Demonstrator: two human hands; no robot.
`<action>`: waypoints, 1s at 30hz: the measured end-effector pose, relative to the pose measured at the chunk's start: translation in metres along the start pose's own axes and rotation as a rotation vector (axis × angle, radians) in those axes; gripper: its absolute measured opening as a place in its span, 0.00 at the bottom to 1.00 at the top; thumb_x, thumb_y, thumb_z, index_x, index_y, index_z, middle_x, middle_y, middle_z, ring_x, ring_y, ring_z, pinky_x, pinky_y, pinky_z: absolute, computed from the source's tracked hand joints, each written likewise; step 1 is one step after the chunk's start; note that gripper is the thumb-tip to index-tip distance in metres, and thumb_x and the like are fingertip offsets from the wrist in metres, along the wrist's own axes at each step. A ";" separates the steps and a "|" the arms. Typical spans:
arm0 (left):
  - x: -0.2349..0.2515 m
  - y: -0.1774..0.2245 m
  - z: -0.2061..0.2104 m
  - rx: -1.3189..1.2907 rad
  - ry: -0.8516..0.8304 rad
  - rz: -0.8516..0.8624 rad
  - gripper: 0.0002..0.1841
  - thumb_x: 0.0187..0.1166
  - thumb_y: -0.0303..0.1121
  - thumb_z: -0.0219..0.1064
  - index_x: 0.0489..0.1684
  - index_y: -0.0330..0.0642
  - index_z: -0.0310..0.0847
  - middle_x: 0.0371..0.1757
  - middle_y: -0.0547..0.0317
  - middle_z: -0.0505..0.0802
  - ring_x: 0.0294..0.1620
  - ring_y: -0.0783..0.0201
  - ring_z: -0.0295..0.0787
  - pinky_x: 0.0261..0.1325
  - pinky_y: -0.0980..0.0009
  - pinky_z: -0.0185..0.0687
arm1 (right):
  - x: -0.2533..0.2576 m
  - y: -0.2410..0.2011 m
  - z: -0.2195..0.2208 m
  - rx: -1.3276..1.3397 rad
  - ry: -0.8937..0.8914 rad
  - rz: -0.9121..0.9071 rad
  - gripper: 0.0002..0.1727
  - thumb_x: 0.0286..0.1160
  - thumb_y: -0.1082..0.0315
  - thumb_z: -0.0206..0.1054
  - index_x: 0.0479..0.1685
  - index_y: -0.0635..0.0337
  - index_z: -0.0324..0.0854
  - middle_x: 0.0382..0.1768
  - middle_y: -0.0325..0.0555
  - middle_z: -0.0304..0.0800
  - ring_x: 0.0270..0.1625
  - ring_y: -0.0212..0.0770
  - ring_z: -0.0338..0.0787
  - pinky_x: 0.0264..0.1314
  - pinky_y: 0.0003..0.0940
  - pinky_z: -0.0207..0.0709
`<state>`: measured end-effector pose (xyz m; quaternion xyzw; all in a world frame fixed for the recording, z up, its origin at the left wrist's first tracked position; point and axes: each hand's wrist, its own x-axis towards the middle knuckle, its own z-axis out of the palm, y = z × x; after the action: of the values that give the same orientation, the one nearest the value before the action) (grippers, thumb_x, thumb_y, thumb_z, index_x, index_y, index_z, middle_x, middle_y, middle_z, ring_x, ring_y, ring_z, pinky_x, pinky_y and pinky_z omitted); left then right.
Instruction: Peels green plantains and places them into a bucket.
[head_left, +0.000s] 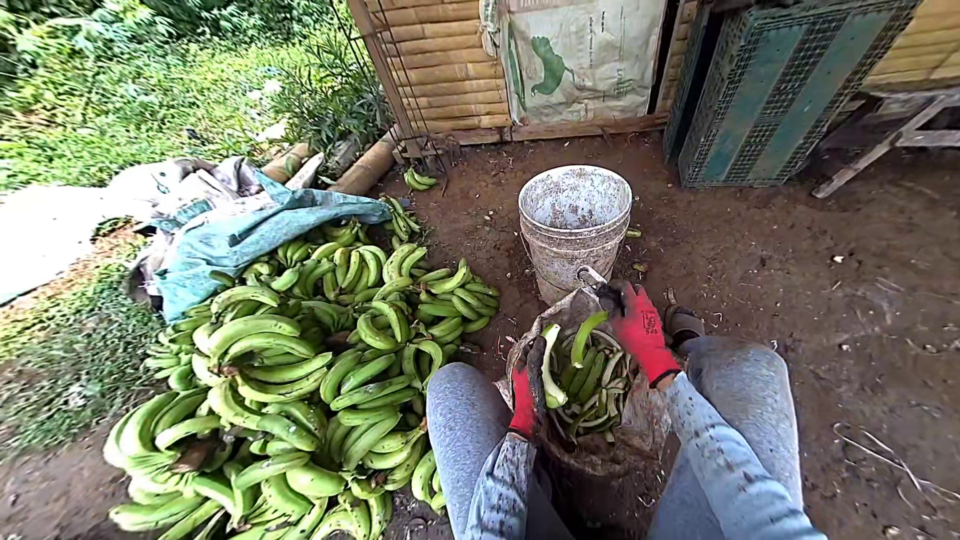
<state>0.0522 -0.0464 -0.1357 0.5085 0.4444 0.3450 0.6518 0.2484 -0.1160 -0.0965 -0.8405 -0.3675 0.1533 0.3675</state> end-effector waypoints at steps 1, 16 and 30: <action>0.006 0.005 -0.002 -0.054 0.012 -0.010 0.18 0.92 0.41 0.55 0.56 0.32 0.82 0.32 0.51 0.89 0.25 0.63 0.86 0.30 0.67 0.86 | -0.006 -0.002 -0.001 0.067 -0.050 -0.047 0.24 0.81 0.64 0.68 0.75 0.55 0.78 0.67 0.64 0.84 0.66 0.62 0.87 0.70 0.61 0.79; 0.028 0.013 -0.002 0.047 -0.017 0.099 0.20 0.95 0.37 0.46 0.67 0.30 0.76 0.44 0.51 0.90 0.41 0.68 0.88 0.49 0.69 0.87 | -0.031 -0.013 0.001 0.091 -0.258 -0.130 0.23 0.82 0.61 0.65 0.76 0.51 0.81 0.68 0.58 0.85 0.70 0.54 0.86 0.76 0.55 0.76; 0.042 -0.022 -0.019 0.369 -0.303 -0.015 0.23 0.96 0.40 0.46 0.76 0.33 0.74 0.65 0.43 0.88 0.62 0.63 0.87 0.69 0.64 0.81 | 0.011 0.006 0.012 -0.157 -0.117 -0.070 0.24 0.82 0.66 0.64 0.78 0.52 0.78 0.71 0.71 0.78 0.74 0.71 0.78 0.75 0.68 0.68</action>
<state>0.0495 -0.0074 -0.1686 0.6618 0.4009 0.1728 0.6095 0.2528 -0.1049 -0.1088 -0.8430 -0.4282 0.1600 0.2836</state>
